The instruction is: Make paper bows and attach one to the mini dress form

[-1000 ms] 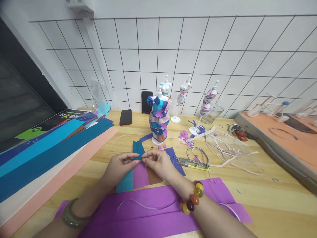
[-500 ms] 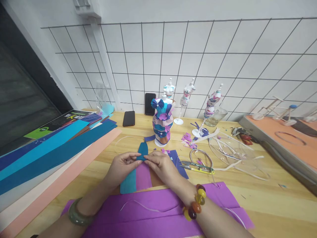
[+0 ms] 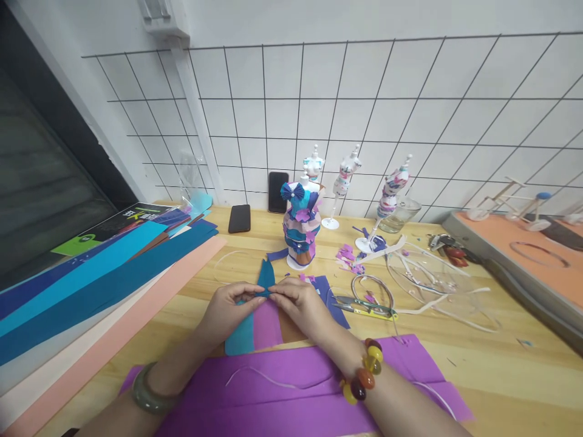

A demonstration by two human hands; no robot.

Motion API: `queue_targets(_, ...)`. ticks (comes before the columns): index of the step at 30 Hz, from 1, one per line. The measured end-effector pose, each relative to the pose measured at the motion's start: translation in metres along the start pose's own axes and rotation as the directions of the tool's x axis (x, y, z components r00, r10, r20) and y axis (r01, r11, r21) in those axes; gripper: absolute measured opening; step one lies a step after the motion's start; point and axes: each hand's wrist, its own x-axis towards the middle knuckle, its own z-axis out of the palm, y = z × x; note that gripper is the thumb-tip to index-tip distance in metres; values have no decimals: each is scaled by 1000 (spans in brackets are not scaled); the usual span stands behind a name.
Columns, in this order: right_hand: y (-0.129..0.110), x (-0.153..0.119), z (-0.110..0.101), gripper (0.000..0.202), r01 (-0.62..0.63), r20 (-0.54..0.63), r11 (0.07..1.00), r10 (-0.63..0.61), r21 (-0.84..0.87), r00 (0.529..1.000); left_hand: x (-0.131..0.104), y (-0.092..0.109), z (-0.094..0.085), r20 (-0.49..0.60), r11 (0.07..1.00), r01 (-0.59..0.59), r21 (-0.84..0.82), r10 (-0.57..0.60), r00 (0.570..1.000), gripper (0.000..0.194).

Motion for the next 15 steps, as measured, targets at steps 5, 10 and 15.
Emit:
queue_targets(5,0,1,0,18,-4,16,1000,4,-1,1000,1,2,-2,-7,999,-24,35,24,1000,15)
queue_targets(10,1,0,0,18,-6,15,1000,7,-28,1000,2,2,-1,5,1000,-16,27,16,1000,14)
queue_targets(15,2,0,1,17,0,14,999,0,-34,1000,2,3,-1,-6,999,-12,30,12,1000,13)
